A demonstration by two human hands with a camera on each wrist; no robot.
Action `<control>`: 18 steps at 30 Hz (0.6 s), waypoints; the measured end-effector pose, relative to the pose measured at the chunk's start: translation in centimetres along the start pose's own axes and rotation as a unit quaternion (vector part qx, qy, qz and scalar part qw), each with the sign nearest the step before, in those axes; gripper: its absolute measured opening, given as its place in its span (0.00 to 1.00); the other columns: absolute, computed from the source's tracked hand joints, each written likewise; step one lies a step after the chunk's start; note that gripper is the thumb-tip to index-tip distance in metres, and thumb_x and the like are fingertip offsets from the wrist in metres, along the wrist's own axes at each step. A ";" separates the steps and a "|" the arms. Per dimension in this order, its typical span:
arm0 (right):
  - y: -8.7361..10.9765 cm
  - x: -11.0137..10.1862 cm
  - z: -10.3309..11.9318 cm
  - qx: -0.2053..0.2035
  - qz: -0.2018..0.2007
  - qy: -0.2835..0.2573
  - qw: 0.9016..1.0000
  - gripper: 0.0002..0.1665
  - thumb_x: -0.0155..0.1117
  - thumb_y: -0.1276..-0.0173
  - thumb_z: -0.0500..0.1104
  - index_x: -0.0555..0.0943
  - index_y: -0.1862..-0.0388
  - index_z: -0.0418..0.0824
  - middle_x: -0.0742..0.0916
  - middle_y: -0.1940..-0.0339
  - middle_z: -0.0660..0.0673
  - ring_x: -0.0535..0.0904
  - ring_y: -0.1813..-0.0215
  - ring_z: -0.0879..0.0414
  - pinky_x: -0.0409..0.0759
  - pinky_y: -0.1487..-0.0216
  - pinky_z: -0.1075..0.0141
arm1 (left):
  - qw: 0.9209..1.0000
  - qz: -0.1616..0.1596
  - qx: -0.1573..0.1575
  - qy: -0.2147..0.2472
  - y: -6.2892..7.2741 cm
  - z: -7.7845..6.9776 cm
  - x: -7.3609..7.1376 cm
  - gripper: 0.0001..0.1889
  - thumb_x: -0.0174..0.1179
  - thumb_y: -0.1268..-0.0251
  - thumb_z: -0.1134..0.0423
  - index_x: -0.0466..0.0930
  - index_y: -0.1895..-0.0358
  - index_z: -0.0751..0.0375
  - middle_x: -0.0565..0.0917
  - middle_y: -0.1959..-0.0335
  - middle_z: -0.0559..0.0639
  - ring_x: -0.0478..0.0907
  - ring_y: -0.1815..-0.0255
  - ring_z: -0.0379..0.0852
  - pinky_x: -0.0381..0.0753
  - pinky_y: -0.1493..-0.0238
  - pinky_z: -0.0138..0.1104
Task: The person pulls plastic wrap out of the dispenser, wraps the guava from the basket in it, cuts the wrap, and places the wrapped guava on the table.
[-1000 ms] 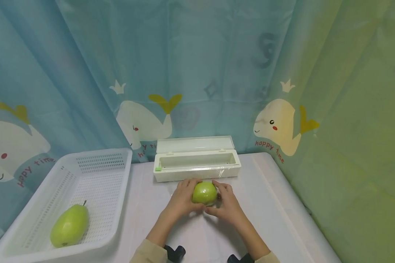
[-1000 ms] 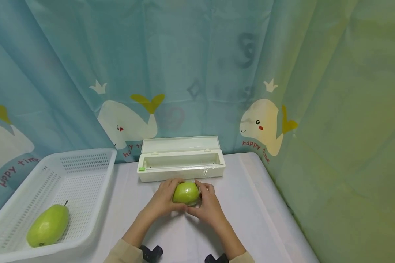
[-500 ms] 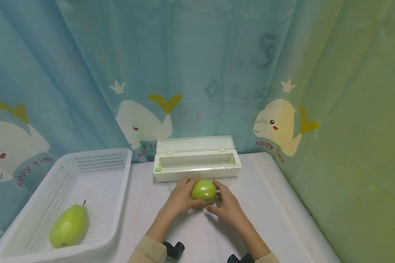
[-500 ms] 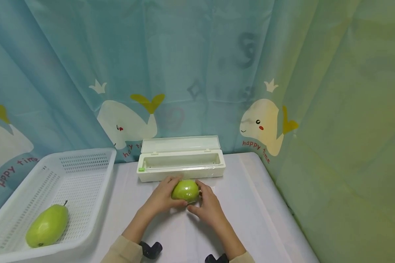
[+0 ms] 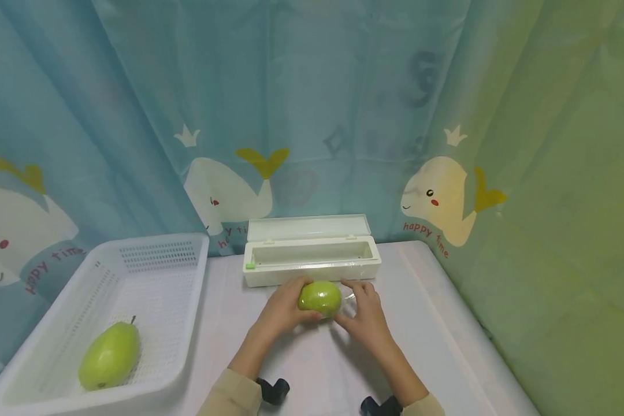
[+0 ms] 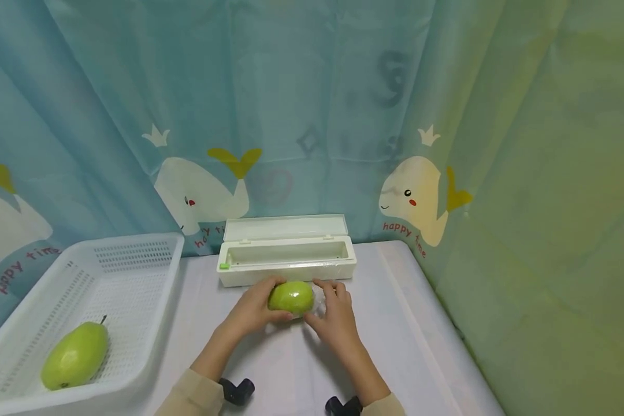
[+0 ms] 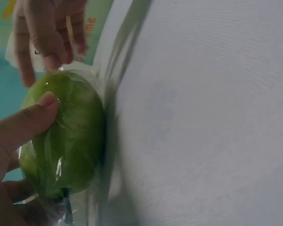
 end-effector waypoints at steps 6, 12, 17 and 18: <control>-1.7 0.9 2.4 -0.059 0.053 0.058 0.995 0.44 0.83 0.54 0.39 0.77 0.34 0.47 0.80 0.43 0.41 0.77 0.41 0.42 0.79 0.44 0.46 | 1.000 0.014 -0.001 0.001 -0.4 0.2 -0.3 0.36 0.79 0.53 0.51 0.75 0.40 0.57 0.80 0.45 0.53 0.78 0.48 0.50 0.77 0.48 0.47; -2.5 2.3 2.8 -0.068 0.108 0.120 0.985 0.46 0.85 0.54 0.47 0.76 0.33 0.47 0.81 0.41 0.42 0.79 0.43 0.43 0.80 0.45 0.49 | 0.999 0.018 -0.035 -0.001 -0.3 1.0 -0.1 0.39 0.76 0.51 0.43 0.74 0.36 0.56 0.71 0.39 0.58 0.77 0.48 0.54 0.79 0.48 0.49; -2.7 2.5 2.8 -0.079 0.103 0.154 0.980 0.48 0.86 0.56 0.52 0.77 0.33 0.48 0.82 0.42 0.43 0.79 0.44 0.45 0.81 0.48 0.49 | 0.999 0.001 -0.048 0.011 0.1 1.4 -0.1 0.41 0.75 0.49 0.43 0.73 0.32 0.54 0.74 0.41 0.56 0.76 0.46 0.53 0.78 0.47 0.51; -2.8 2.5 2.8 -0.083 0.102 0.159 0.978 0.49 0.86 0.56 0.53 0.76 0.33 0.48 0.82 0.43 0.44 0.79 0.43 0.45 0.80 0.47 0.49 | 0.999 -0.004 -0.048 0.012 0.1 1.5 -0.2 0.41 0.75 0.49 0.43 0.72 0.31 0.54 0.74 0.40 0.56 0.76 0.45 0.53 0.77 0.46 0.51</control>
Point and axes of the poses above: each hand's wrist, its own y-axis away from the middle knuckle, its own x-axis out of the palm, z = x × y, the point moved 8 cm from there along -y, towards the middle knuckle
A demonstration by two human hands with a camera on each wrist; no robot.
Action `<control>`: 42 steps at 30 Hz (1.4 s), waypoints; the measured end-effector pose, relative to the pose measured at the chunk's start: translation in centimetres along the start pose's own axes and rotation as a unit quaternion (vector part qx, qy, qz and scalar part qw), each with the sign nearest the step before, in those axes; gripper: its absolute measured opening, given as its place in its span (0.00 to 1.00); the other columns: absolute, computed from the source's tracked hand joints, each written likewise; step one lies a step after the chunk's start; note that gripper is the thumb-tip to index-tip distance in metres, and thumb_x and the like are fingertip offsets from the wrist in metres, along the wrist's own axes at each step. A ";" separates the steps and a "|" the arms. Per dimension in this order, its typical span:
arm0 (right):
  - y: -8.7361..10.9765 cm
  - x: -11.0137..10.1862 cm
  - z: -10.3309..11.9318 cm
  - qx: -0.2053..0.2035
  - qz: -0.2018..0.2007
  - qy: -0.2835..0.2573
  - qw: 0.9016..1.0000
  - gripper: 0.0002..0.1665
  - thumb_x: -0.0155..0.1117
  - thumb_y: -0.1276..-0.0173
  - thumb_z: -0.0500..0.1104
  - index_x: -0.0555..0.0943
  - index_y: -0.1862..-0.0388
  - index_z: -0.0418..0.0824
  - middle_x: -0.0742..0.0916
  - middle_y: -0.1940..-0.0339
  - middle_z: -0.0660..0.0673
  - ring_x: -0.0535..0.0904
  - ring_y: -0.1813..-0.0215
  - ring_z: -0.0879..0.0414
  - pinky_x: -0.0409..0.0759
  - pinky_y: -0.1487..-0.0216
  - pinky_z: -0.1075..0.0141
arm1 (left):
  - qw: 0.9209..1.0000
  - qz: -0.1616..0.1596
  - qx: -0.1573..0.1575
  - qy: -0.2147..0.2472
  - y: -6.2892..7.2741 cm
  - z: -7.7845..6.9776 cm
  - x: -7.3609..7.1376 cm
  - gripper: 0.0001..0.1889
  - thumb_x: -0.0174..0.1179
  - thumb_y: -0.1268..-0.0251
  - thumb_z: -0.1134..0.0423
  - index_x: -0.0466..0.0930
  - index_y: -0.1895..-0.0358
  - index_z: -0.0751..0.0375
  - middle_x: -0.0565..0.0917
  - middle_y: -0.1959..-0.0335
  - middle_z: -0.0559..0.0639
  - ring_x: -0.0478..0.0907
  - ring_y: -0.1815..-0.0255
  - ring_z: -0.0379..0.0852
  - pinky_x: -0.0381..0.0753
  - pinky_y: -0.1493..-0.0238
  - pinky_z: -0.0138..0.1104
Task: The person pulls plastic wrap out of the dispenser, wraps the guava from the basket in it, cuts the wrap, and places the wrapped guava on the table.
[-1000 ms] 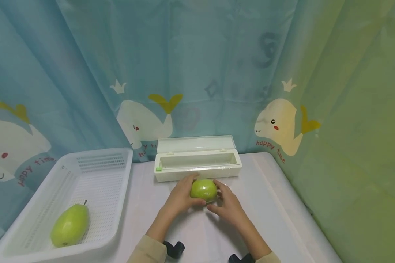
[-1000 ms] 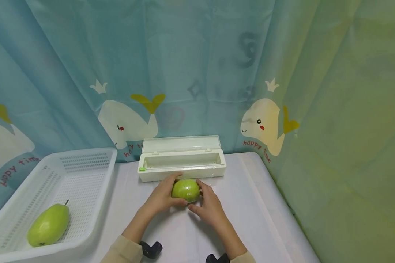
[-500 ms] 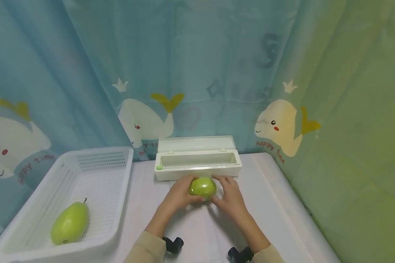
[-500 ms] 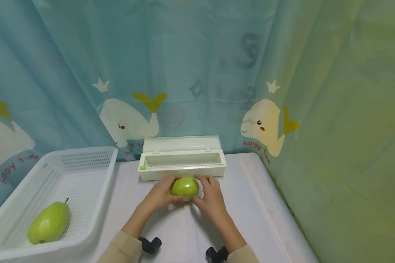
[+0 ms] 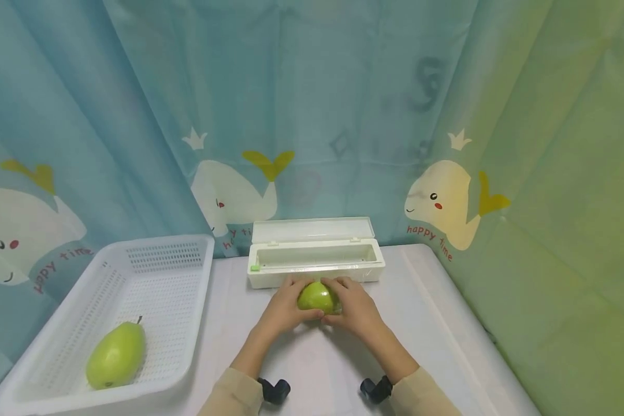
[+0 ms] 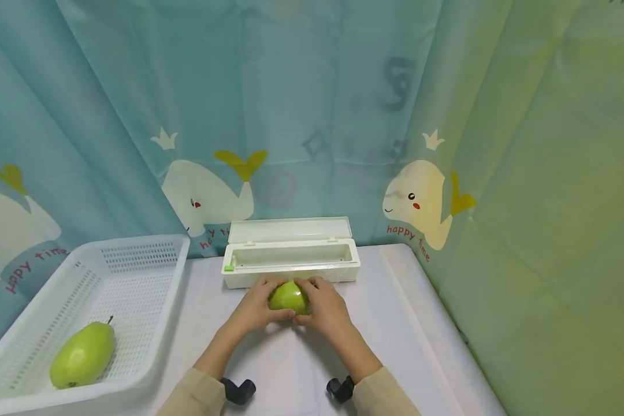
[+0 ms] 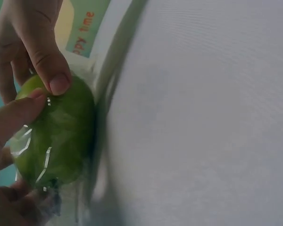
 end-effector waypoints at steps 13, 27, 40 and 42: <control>-0.9 0.2 -0.8 0.007 -0.005 0.040 0.999 0.51 0.85 0.59 0.59 0.76 0.33 0.54 0.82 0.41 0.45 0.77 0.42 0.46 0.79 0.46 0.49 | 0.996 -0.071 0.045 -0.006 1.0 -0.2 -0.6 0.42 0.72 0.47 0.41 0.68 0.29 0.51 0.74 0.35 0.55 0.71 0.35 0.57 0.73 0.37 0.54; -2.0 0.6 -1.3 0.032 0.052 0.002 0.998 0.50 0.84 0.57 0.60 0.76 0.33 0.54 0.82 0.42 0.45 0.79 0.44 0.48 0.80 0.47 0.48 | 0.996 -0.054 0.044 -0.050 0.8 -0.6 -0.2 0.41 0.74 0.47 0.51 0.68 0.29 0.57 0.75 0.38 0.58 0.73 0.38 0.59 0.75 0.39 0.53; -2.6 0.2 -1.2 0.022 0.047 -0.038 0.998 0.47 0.86 0.58 0.55 0.74 0.40 0.43 0.85 0.49 0.43 0.81 0.48 0.48 0.79 0.47 0.51 | 0.998 -0.034 0.050 -0.018 -0.1 -0.1 -0.3 0.37 0.70 0.42 0.52 0.67 0.29 0.57 0.75 0.36 0.59 0.73 0.35 0.60 0.71 0.35 0.55; -2.6 0.2 -1.4 0.027 0.048 -0.044 0.998 0.46 0.86 0.59 0.55 0.74 0.42 0.43 0.86 0.52 0.44 0.81 0.51 0.50 0.79 0.50 0.53 | 0.998 -0.030 0.047 -0.017 -0.3 -0.1 -0.3 0.37 0.70 0.41 0.53 0.67 0.29 0.57 0.75 0.36 0.59 0.72 0.35 0.60 0.70 0.34 0.55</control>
Point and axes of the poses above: each hand's wrist, its own y-axis away from the middle knuckle, its own x-axis out of the palm, z = x × y, the point moved 8 cm from there along -y, towards the middle knuckle
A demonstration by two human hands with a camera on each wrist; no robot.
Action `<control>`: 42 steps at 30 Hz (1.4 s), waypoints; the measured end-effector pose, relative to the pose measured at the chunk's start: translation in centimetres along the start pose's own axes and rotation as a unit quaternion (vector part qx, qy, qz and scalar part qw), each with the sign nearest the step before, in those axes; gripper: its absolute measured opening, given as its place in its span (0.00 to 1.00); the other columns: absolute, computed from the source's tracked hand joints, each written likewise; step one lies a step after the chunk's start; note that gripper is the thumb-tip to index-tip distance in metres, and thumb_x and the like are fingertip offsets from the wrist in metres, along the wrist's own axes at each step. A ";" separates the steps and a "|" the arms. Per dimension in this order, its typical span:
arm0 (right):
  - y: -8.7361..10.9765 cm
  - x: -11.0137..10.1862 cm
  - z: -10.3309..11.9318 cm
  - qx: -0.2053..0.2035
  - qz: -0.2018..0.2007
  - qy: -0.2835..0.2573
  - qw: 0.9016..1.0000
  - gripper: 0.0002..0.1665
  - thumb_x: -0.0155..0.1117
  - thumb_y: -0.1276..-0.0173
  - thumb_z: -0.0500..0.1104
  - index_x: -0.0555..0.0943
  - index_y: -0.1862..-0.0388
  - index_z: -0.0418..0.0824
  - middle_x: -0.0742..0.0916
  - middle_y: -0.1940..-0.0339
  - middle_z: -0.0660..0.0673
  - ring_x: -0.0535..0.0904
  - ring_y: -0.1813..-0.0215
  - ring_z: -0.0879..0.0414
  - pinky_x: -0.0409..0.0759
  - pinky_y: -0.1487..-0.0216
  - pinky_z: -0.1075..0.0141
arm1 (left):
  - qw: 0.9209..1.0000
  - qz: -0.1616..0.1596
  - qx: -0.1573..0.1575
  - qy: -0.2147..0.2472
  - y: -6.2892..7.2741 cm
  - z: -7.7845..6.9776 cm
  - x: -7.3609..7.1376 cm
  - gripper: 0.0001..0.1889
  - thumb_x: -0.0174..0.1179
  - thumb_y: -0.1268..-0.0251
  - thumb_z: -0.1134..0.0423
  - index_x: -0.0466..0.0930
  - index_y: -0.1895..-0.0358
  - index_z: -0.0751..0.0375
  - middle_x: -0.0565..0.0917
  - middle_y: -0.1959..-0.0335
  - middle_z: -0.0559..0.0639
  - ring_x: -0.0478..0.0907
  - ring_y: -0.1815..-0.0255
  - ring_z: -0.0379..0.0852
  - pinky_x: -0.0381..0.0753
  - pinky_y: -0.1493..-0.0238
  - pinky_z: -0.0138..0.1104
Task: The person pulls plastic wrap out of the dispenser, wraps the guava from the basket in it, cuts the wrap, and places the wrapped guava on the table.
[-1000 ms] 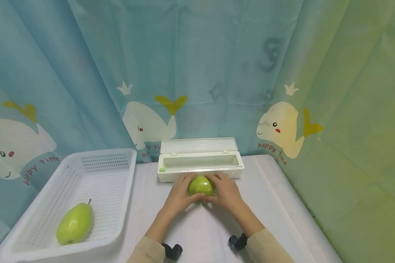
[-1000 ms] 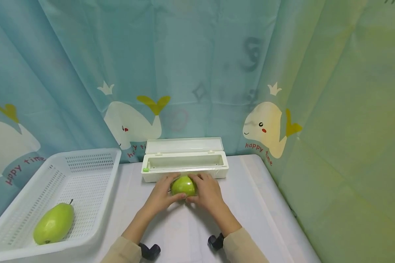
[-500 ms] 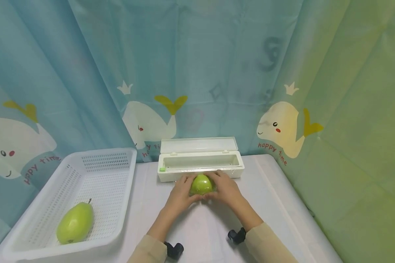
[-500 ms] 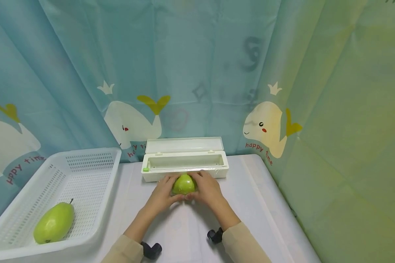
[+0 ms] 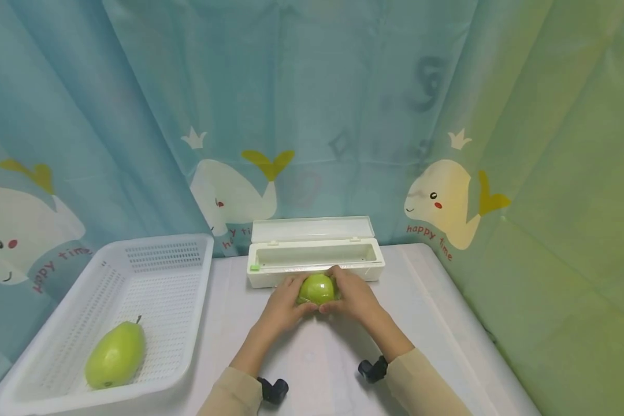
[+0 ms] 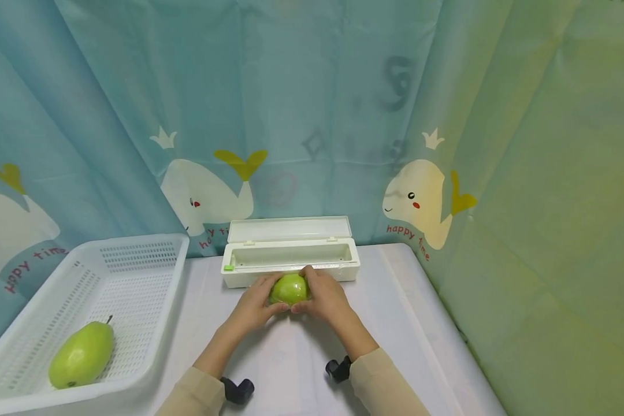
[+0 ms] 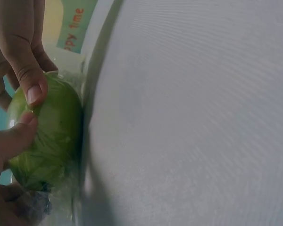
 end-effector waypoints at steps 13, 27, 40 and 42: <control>-0.3 -0.3 -0.5 0.037 0.012 -0.014 0.999 0.43 0.86 0.59 0.56 0.79 0.42 0.49 0.87 0.51 0.47 0.81 0.51 0.51 0.79 0.51 0.54 | 0.999 -0.005 0.003 0.038 -0.3 0.5 0.1 0.36 0.70 0.42 0.54 0.67 0.32 0.63 0.77 0.39 0.61 0.75 0.38 0.60 0.73 0.37 0.54; -0.7 -0.4 -0.9 0.053 0.003 -0.062 0.997 0.45 0.87 0.60 0.53 0.75 0.44 0.42 0.87 0.53 0.40 0.81 0.52 0.47 0.79 0.50 0.51 | 0.993 0.004 -0.040 0.115 -0.5 1.6 0.0 0.33 0.71 0.41 0.56 0.69 0.36 0.63 0.79 0.39 0.60 0.75 0.39 0.59 0.72 0.36 0.54; -0.5 -0.4 -1.1 0.065 -0.001 -0.100 0.993 0.42 0.85 0.58 0.54 0.80 0.44 0.41 0.89 0.55 0.43 0.83 0.53 0.51 0.80 0.50 0.54 | 0.990 0.005 -0.037 0.137 -0.6 2.0 0.1 0.31 0.68 0.37 0.57 0.69 0.35 0.65 0.78 0.38 0.62 0.74 0.38 0.59 0.71 0.36 0.55; -0.4 -0.3 -1.1 0.065 -0.005 -0.106 0.992 0.42 0.85 0.58 0.54 0.81 0.43 0.42 0.89 0.54 0.42 0.83 0.53 0.50 0.80 0.49 0.53 | 0.991 0.001 -0.039 0.124 -0.5 1.9 0.1 0.31 0.69 0.37 0.57 0.69 0.35 0.65 0.77 0.37 0.62 0.74 0.37 0.60 0.71 0.36 0.55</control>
Point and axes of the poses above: each hand's wrist, its own y-axis away from the middle knuckle, its own x-axis out of the palm, z = x × y, the point moved 8 cm from there along -y, towards the middle knuckle
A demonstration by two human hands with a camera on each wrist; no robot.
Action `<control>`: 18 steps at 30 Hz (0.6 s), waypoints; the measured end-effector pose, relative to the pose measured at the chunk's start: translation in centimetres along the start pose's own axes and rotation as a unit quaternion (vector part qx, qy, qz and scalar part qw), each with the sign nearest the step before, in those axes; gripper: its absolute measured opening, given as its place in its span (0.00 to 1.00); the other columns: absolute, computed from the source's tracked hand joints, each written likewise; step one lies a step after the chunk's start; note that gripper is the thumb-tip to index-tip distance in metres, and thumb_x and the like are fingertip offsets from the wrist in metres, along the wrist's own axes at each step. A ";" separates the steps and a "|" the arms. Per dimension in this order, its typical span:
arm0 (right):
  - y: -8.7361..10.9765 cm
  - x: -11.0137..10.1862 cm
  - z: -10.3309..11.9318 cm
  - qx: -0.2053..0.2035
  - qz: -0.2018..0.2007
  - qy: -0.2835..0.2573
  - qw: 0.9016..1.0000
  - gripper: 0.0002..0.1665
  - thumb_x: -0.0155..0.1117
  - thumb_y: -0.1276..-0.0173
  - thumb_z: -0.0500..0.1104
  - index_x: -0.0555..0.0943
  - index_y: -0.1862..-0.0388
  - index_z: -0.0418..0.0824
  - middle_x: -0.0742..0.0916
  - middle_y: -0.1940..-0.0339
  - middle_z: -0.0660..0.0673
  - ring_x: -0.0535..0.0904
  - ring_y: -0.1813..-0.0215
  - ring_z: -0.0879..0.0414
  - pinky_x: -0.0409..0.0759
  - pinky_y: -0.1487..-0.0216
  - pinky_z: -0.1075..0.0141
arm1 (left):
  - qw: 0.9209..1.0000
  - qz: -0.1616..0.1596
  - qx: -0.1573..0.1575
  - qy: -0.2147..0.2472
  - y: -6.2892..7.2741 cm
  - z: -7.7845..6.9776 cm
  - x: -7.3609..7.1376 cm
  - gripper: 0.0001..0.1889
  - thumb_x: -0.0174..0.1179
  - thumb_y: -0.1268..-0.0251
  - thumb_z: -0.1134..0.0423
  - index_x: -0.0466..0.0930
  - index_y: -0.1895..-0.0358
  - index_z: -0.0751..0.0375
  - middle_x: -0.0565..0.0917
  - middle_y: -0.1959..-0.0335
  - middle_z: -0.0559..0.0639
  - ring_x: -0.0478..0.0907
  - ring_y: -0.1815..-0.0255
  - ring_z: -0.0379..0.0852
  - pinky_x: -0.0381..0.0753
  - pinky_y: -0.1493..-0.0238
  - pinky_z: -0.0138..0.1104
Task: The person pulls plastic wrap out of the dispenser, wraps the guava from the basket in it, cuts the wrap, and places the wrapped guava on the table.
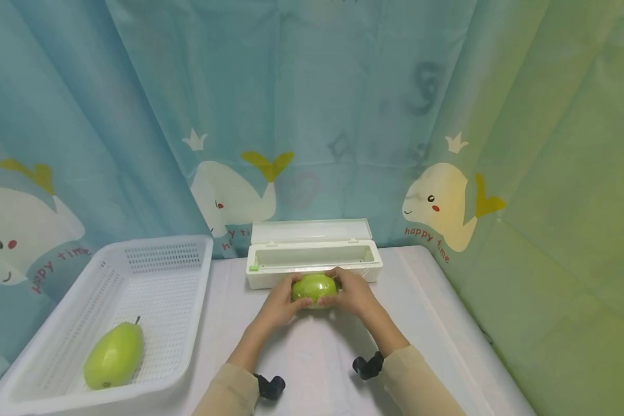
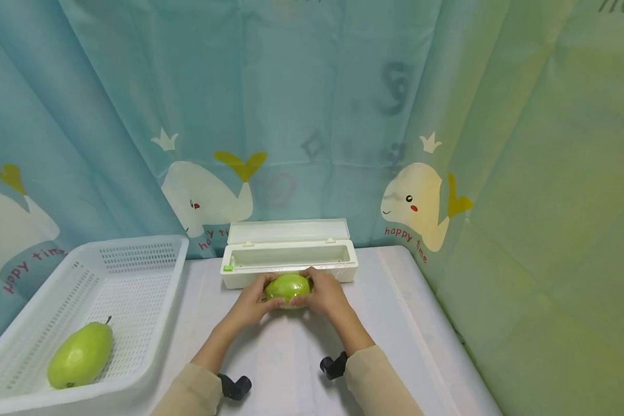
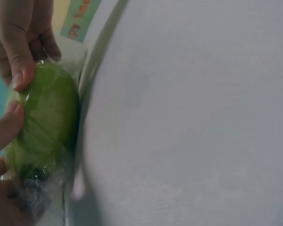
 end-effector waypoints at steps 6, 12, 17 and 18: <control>0.6 0.2 0.3 -0.020 -0.026 0.012 0.999 0.44 0.85 0.56 0.53 0.79 0.40 0.40 0.86 0.47 0.40 0.82 0.46 0.45 0.79 0.44 0.49 | 0.996 -0.022 0.014 -0.089 1.0 -0.7 -0.1 0.34 0.67 0.37 0.50 0.69 0.31 0.61 0.75 0.36 0.61 0.74 0.36 0.60 0.73 0.37 0.54; 1.5 0.4 0.5 -0.024 -0.037 0.055 0.997 0.45 0.84 0.54 0.56 0.77 0.38 0.42 0.79 0.42 0.35 0.77 0.42 0.41 0.77 0.42 0.46 | 0.989 -0.072 0.013 -0.131 2.5 -1.2 -1.7 0.29 0.66 0.36 0.50 0.75 0.35 0.59 0.79 0.37 0.56 0.75 0.35 0.59 0.73 0.36 0.54; 1.8 0.2 1.0 -0.033 -0.036 0.068 0.997 0.49 0.83 0.53 0.56 0.74 0.33 0.44 0.79 0.40 0.36 0.75 0.39 0.41 0.76 0.39 0.46 | 0.981 -0.164 0.002 -0.104 3.3 -0.8 -4.6 0.21 0.69 0.37 0.58 0.80 0.41 0.56 0.82 0.43 0.53 0.76 0.39 0.57 0.72 0.36 0.53; 1.8 0.1 1.1 -0.039 -0.037 0.071 0.996 0.49 0.83 0.53 0.56 0.74 0.33 0.44 0.79 0.41 0.36 0.75 0.40 0.40 0.76 0.40 0.47 | 0.978 -0.183 -0.003 -0.099 3.4 -0.6 -5.2 0.20 0.69 0.37 0.59 0.80 0.42 0.55 0.81 0.43 0.53 0.75 0.39 0.57 0.72 0.38 0.53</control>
Point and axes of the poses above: each hand's wrist, its own y-axis away from the middle knuckle, its own x-axis out of the palm, z = x × y, the point moved 8 cm from there along -y, towards the middle knuckle
